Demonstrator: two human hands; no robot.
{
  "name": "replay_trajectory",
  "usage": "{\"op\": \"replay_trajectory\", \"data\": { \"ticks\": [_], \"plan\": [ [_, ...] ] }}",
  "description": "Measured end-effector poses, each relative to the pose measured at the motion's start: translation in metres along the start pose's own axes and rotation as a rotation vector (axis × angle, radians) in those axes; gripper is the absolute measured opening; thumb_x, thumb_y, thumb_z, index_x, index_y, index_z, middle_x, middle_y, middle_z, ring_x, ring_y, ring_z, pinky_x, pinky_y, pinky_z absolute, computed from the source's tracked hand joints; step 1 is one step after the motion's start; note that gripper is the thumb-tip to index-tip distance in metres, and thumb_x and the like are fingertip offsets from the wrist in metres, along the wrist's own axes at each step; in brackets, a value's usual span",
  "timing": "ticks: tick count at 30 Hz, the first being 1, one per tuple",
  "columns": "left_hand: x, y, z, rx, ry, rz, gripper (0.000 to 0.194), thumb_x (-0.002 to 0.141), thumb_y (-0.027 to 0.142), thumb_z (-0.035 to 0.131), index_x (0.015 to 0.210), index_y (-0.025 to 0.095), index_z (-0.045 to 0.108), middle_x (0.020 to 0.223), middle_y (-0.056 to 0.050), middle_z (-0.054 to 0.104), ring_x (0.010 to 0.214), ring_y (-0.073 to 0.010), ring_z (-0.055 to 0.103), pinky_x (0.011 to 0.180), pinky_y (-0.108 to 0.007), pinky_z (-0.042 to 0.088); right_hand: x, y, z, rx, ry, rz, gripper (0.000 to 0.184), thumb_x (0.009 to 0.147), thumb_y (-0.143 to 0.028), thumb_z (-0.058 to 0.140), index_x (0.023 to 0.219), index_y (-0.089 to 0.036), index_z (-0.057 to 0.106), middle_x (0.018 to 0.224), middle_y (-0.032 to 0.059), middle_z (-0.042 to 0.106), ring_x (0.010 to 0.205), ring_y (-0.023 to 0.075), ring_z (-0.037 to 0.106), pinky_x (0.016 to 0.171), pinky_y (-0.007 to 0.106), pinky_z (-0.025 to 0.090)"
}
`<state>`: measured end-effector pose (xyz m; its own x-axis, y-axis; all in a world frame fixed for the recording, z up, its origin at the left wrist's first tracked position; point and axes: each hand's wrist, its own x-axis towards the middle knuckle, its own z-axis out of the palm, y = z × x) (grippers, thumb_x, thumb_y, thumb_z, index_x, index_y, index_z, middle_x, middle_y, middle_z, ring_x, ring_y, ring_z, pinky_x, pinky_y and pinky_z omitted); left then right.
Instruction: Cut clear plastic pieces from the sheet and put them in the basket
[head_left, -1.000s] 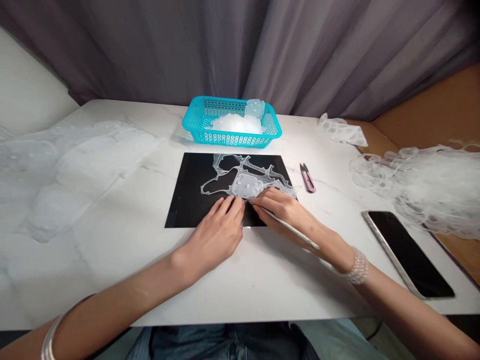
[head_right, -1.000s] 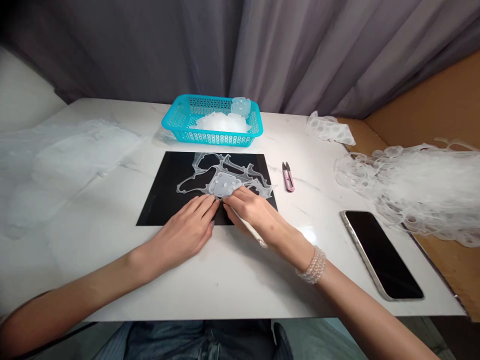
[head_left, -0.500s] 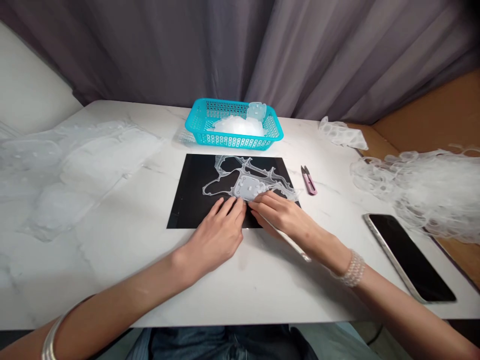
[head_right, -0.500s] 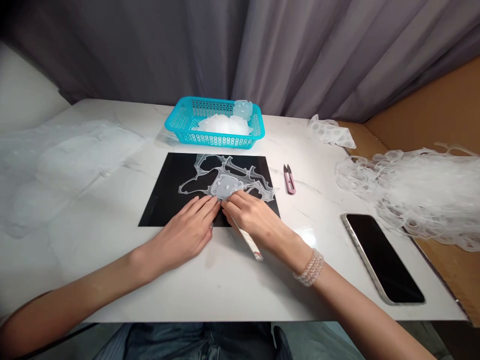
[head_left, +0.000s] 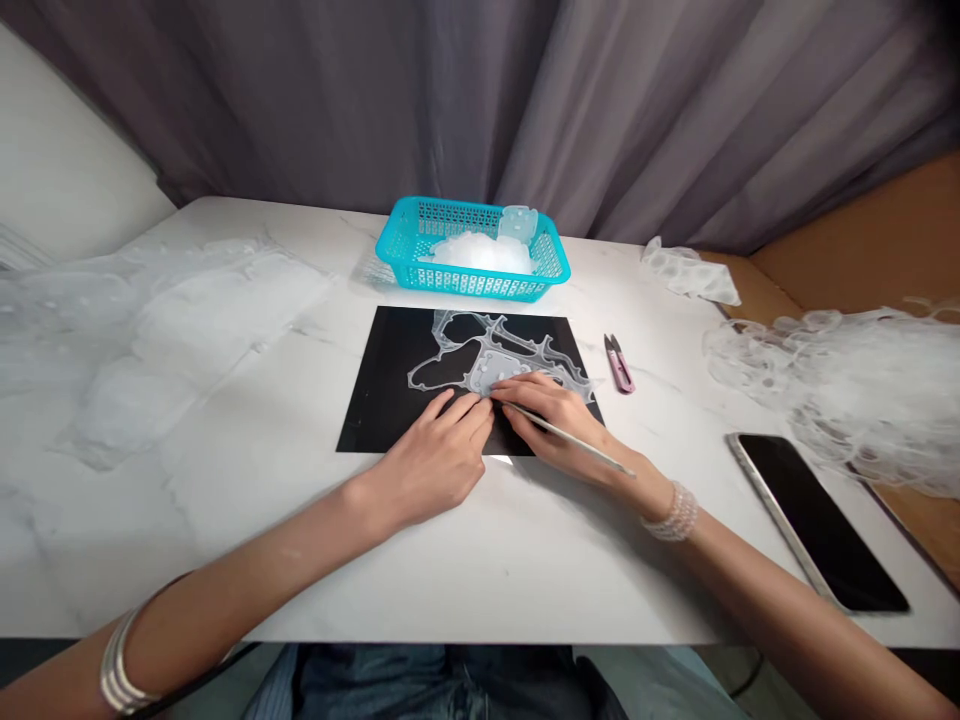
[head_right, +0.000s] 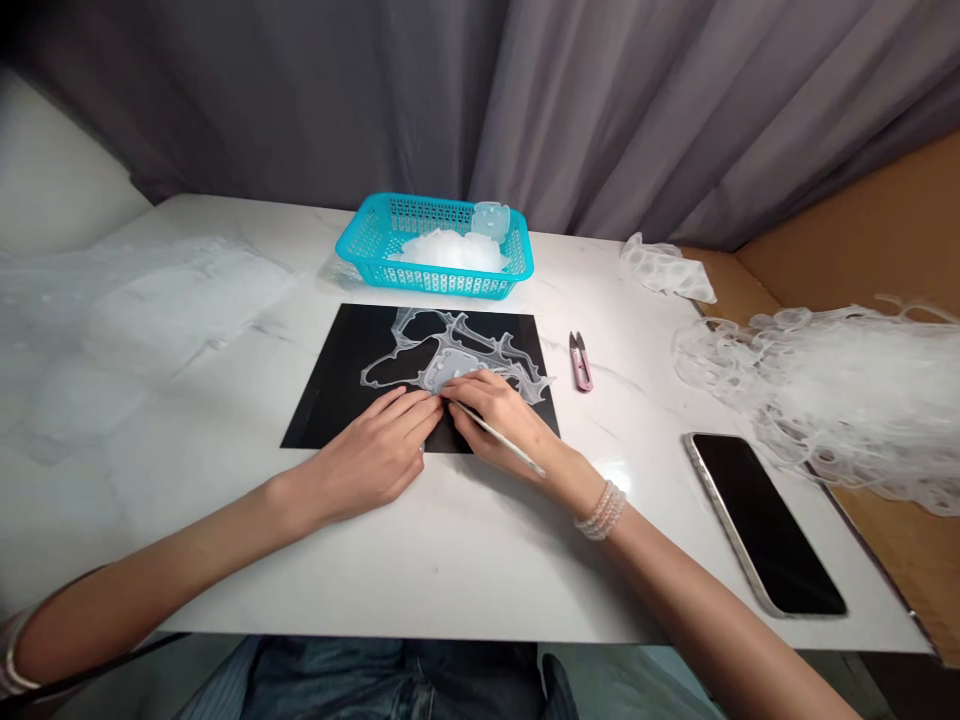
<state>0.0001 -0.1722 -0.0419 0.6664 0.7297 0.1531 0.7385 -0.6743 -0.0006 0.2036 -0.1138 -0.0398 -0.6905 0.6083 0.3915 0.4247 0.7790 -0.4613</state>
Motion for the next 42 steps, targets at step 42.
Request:
{"op": "replay_trajectory", "data": {
  "ticks": [42],
  "plan": [
    [0.035,-0.021,-0.047,-1.754,0.190,-0.588,0.049,0.095,0.059,0.043,0.101,0.016,0.065,0.101,-0.013,0.071,0.095,-0.0266,0.068,0.090,-0.044,0.054,0.019,-0.045,-0.056,0.867,0.437,0.527,0.024,0.091,-0.040,0.066,0.112,-0.029,0.071,0.110,0.0037,0.074,0.101,0.0210,0.070,0.101,0.042,0.050]
  ]
}}
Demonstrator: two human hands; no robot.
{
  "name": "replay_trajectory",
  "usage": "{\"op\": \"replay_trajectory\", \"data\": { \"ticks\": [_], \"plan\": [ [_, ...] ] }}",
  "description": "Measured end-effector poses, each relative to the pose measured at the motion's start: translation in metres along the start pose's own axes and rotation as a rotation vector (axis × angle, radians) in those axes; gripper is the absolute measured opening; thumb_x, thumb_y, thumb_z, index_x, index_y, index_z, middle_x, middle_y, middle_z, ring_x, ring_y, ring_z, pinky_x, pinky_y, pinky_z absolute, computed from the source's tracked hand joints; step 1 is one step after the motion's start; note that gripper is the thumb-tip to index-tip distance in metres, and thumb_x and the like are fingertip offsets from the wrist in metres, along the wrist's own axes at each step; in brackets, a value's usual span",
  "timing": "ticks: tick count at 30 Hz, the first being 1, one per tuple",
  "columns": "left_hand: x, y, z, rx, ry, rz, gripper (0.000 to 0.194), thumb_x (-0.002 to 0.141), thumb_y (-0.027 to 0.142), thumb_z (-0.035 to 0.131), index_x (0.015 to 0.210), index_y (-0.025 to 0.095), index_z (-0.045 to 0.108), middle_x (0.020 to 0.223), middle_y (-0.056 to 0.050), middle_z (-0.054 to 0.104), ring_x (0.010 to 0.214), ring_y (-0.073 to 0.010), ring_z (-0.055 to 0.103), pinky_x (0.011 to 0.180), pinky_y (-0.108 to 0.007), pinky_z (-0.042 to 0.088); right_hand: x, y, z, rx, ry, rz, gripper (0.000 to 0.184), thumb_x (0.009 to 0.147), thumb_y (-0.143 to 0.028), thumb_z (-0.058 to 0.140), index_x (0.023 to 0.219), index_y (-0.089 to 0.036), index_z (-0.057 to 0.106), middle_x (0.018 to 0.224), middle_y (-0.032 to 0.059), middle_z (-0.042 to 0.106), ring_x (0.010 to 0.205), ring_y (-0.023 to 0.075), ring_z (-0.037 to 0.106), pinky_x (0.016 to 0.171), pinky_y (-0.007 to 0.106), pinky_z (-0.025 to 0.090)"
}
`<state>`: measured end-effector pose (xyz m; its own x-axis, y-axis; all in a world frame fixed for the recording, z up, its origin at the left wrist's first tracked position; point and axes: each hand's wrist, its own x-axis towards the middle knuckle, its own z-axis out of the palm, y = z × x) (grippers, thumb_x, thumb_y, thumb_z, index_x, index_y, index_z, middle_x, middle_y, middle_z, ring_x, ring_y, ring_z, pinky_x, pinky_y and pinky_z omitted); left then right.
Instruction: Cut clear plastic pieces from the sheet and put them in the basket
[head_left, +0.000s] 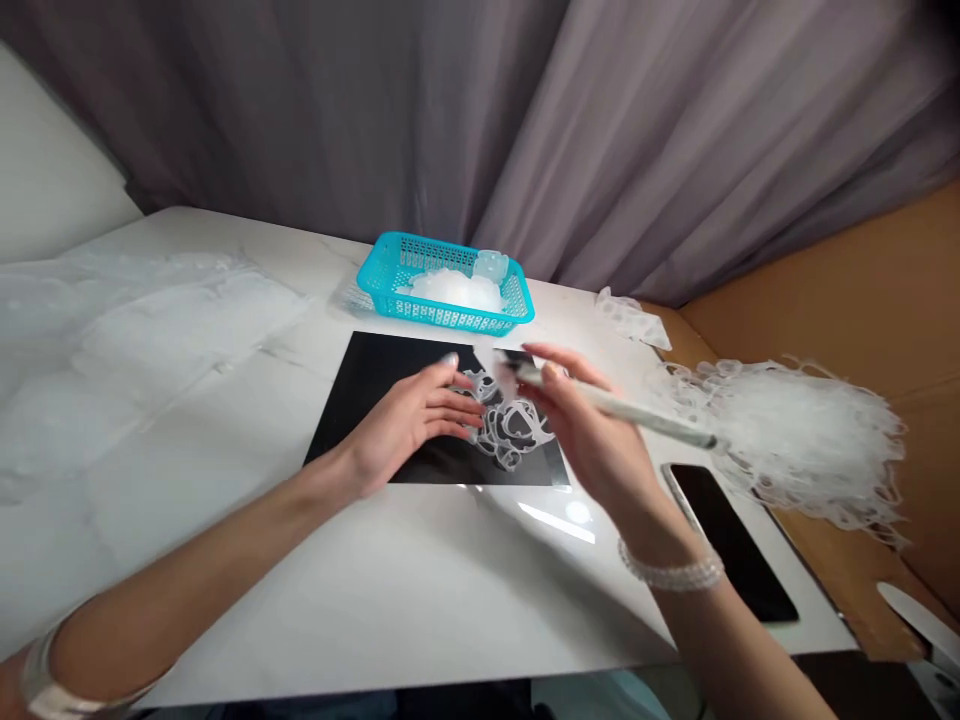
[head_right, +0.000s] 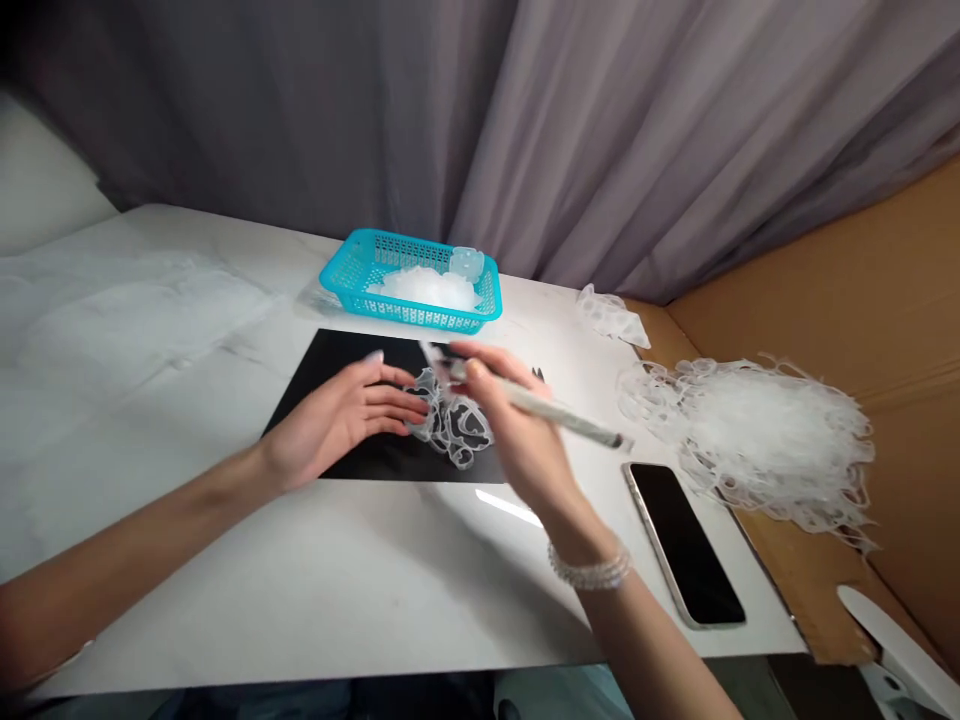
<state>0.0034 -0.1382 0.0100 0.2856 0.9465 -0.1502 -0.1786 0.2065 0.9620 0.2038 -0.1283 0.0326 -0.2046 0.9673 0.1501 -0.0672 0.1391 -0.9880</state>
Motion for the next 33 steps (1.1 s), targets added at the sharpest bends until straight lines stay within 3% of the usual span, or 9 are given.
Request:
{"op": "replay_trajectory", "data": {
  "ticks": [2,4,7,10,13,17,23,28,33],
  "plan": [
    [0.009,0.001,-0.002,-0.378,-0.017,-0.147,0.051,0.092,0.062,0.049,0.106,0.015,0.064,0.101,-0.013,0.072,0.088,-0.0253,0.071,0.087,-0.044,0.057,-0.014,-0.004,0.013,-0.135,-0.143,0.023,0.039,0.096,-0.056,0.052,0.121,-0.031,0.069,0.119,0.0056,0.072,0.106,0.0240,0.068,0.100,0.045,0.049],
    [0.014,-0.005,-0.006,-0.497,-0.016,-0.210,0.040,0.091,0.051,0.060,0.107,0.014,0.066,0.103,-0.014,0.073,0.087,-0.0246,0.072,0.085,-0.044,0.059,-0.020,-0.007,0.015,-0.243,-0.215,0.049,0.060,0.096,-0.070,0.032,0.130,-0.032,0.065,0.112,0.0076,0.074,0.101,0.0255,0.070,0.094,0.047,0.051],
    [0.015,-0.017,-0.015,-0.460,0.016,-0.217,0.026,0.085,0.028,0.072,0.106,0.013,0.070,0.106,-0.015,0.074,0.094,-0.0255,0.072,0.087,-0.042,0.060,-0.011,-0.004,0.007,-0.306,-0.064,0.032,0.076,0.093,-0.077,0.019,0.126,-0.026,0.066,0.077,0.0073,0.074,0.071,0.0238,0.070,0.074,0.043,0.055],
    [0.013,-0.024,-0.018,-0.387,0.038,-0.184,0.028,0.078,0.023,0.078,0.105,0.013,0.074,0.104,-0.014,0.076,0.095,-0.0238,0.072,0.089,-0.038,0.060,0.010,0.007,0.000,-0.370,0.095,0.021,0.052,0.095,-0.065,0.040,0.087,-0.021,0.065,0.060,0.0027,0.063,0.059,0.0189,0.063,0.062,0.034,0.049],
    [0.011,-0.024,-0.018,-0.302,0.052,-0.145,0.029,0.076,0.024,0.081,0.102,0.013,0.077,0.104,-0.013,0.076,0.098,-0.0235,0.071,0.091,-0.036,0.058,0.025,0.020,0.005,-0.412,0.017,0.043,0.037,0.087,-0.045,0.066,0.068,-0.021,0.045,0.061,-0.0036,0.051,0.060,0.0126,0.053,0.059,0.027,0.039],
    [0.009,-0.020,-0.017,-0.149,0.072,-0.097,0.025,0.077,0.027,0.080,0.098,0.015,0.078,0.098,-0.010,0.076,0.095,-0.0199,0.070,0.085,-0.028,0.055,0.027,0.028,0.018,-0.223,-0.083,0.126,0.040,0.079,-0.028,0.072,0.068,-0.022,0.034,0.061,-0.0081,0.037,0.055,0.0080,0.032,0.052,0.024,0.025],
    [0.002,-0.019,-0.003,-0.001,0.243,0.034,0.016,0.076,0.029,0.079,0.084,0.015,0.078,0.080,-0.006,0.074,0.076,-0.0148,0.066,0.069,-0.024,0.050,0.021,0.034,0.026,-0.250,-0.044,0.002,0.034,0.081,-0.018,0.063,0.070,-0.023,0.031,0.065,-0.0060,0.044,0.061,0.0095,0.037,0.057,0.025,0.031],
    [0.010,-0.024,-0.005,-0.219,0.481,0.166,0.018,0.072,0.026,0.082,0.086,0.015,0.078,0.088,-0.006,0.076,0.084,-0.0168,0.069,0.078,-0.027,0.054,0.027,0.048,0.010,-0.560,0.189,-0.097,0.031,0.077,-0.017,0.058,0.068,-0.024,0.030,0.062,-0.0055,0.041,0.061,0.0113,0.042,0.058,0.027,0.033],
    [0.014,-0.020,-0.018,-0.419,0.472,0.152,0.012,0.076,0.017,0.077,0.087,0.013,0.075,0.090,-0.007,0.077,0.086,-0.0173,0.072,0.083,-0.029,0.058,0.036,0.054,-0.015,-0.537,0.225,-0.060,0.031,0.076,-0.026,0.061,0.069,-0.025,0.031,0.060,-0.0045,0.044,0.064,0.0150,0.053,0.059,0.028,0.038]
  ]
}}
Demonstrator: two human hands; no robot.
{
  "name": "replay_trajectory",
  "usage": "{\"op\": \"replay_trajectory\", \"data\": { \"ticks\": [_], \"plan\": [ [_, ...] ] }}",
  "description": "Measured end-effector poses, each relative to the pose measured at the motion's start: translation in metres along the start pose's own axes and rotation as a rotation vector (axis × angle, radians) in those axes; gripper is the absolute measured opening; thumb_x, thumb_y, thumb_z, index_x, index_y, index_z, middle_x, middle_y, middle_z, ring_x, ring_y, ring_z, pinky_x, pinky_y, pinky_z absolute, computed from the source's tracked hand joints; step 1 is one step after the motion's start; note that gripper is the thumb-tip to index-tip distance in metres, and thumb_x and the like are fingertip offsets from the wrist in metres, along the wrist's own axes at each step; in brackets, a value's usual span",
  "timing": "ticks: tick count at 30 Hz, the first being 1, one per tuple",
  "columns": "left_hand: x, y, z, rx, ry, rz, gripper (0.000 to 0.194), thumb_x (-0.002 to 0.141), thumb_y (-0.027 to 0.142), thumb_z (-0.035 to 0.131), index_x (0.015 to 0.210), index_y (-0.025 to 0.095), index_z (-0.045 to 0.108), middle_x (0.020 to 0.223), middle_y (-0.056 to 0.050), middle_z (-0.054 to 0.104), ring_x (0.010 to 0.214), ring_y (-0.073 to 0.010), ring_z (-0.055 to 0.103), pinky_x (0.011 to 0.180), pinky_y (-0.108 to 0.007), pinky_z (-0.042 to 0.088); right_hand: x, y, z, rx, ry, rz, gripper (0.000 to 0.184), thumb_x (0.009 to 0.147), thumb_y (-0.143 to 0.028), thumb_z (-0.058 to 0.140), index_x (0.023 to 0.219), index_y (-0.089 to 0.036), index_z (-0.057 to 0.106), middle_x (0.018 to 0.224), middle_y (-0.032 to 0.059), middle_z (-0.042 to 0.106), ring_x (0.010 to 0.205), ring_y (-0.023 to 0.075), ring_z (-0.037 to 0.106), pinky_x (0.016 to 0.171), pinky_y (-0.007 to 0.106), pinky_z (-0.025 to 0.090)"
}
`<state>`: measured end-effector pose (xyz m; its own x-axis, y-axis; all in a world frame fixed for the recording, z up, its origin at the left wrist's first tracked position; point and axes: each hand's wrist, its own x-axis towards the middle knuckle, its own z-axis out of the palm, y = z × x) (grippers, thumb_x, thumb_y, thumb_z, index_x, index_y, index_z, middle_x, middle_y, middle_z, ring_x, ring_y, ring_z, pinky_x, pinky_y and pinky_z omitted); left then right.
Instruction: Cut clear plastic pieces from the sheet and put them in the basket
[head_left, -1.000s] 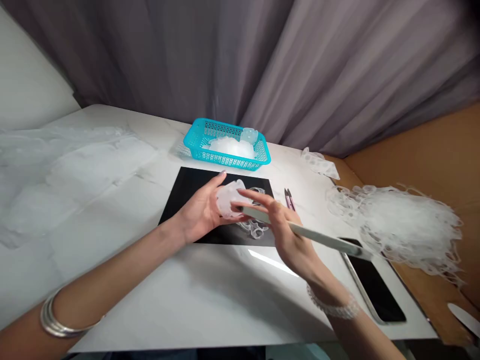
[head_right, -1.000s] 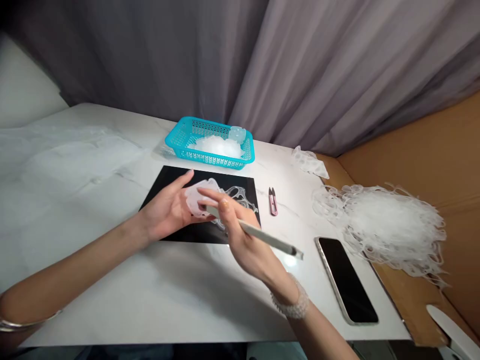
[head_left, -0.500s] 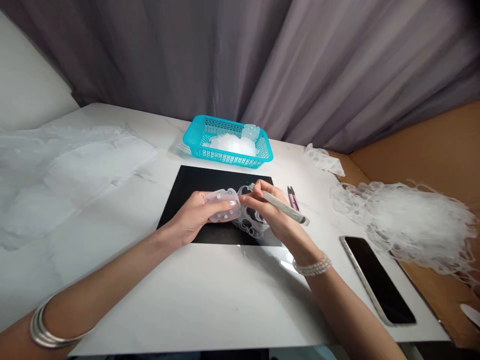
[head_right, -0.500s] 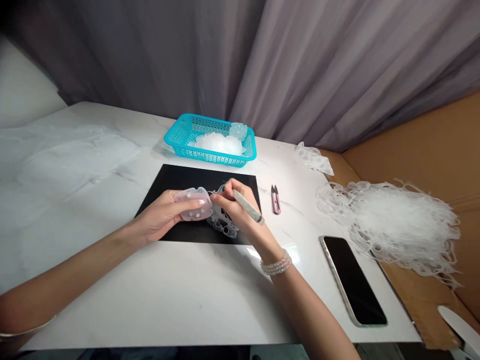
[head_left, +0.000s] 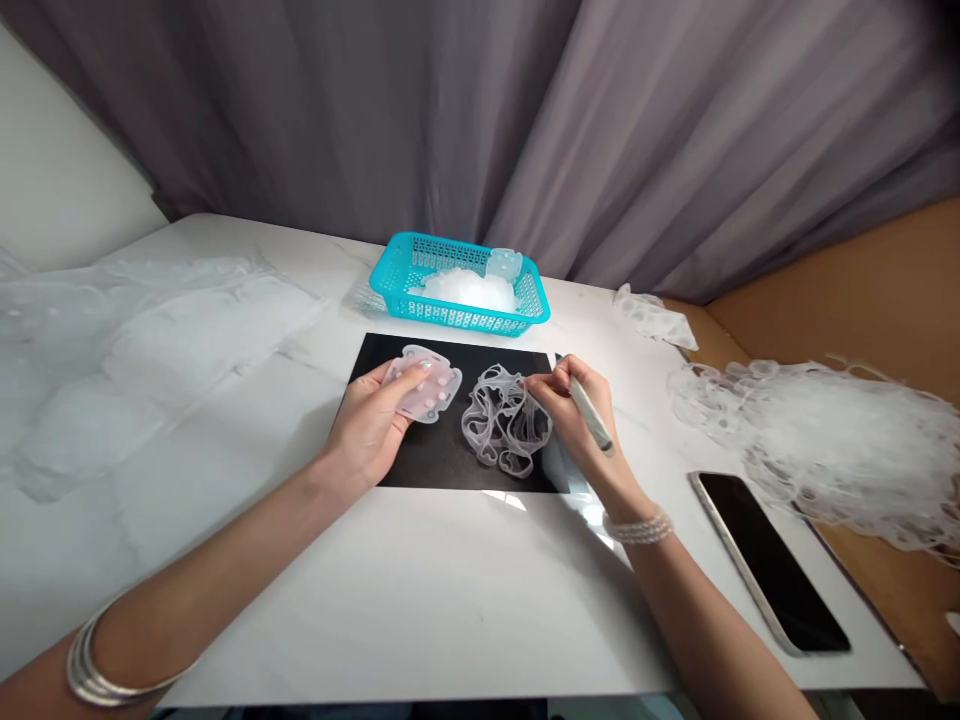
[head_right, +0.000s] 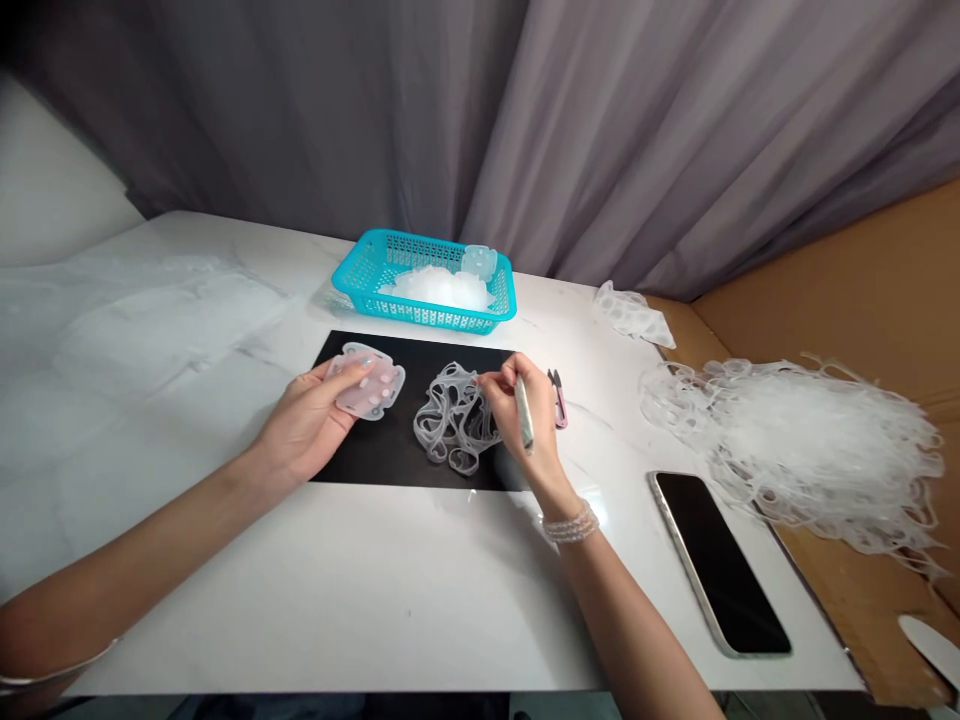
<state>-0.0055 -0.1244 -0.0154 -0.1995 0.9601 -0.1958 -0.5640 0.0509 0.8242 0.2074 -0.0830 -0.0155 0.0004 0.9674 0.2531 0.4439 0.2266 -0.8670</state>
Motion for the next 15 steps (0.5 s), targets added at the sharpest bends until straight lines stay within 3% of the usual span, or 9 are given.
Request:
{"op": "replay_trajectory", "data": {
  "ticks": [6,9,12,15],
  "plan": [
    [-0.009,0.002,0.003,-0.098,-0.079,-0.160,0.010,0.084,0.015,0.070,0.092,0.011,0.074,0.093,-0.008,0.077,0.093,-0.0186,0.073,0.087,-0.029,0.058,-0.004,-0.012,0.000,0.034,0.087,-0.028,0.033,0.080,-0.029,0.065,0.070,-0.025,0.034,0.073,0.0013,0.060,0.084,0.0210,0.063,0.069,0.032,0.042],
    [-0.013,0.003,0.005,-0.125,-0.124,-0.214,0.016,0.089,0.019,0.063,0.094,0.010,0.075,0.098,-0.010,0.077,0.097,-0.0210,0.072,0.091,-0.033,0.058,-0.015,-0.024,0.009,0.293,-0.121,-0.002,0.034,0.082,-0.027,0.068,0.071,-0.024,0.036,0.075,-0.0003,0.063,0.083,0.0186,0.063,0.071,0.032,0.042],
    [-0.015,0.006,0.006,-0.152,-0.148,-0.251,0.020,0.092,0.021,0.059,0.095,0.010,0.075,0.099,-0.010,0.076,0.096,-0.0201,0.071,0.089,-0.033,0.058,-0.024,-0.033,0.018,0.538,-0.366,0.112,0.037,0.079,-0.022,0.072,0.072,-0.023,0.036,0.073,-0.0020,0.065,0.074,0.0150,0.060,0.069,0.031,0.041],
    [-0.017,0.007,0.006,-0.154,-0.131,-0.263,0.019,0.092,0.021,0.058,0.095,0.012,0.075,0.098,-0.008,0.076,0.093,-0.0188,0.071,0.087,-0.031,0.059,-0.028,-0.037,0.022,0.618,-0.402,0.191,0.039,0.078,-0.020,0.074,0.071,-0.023,0.035,0.075,-0.0006,0.069,0.072,0.0144,0.060,0.069,0.031,0.042]
  ]
}}
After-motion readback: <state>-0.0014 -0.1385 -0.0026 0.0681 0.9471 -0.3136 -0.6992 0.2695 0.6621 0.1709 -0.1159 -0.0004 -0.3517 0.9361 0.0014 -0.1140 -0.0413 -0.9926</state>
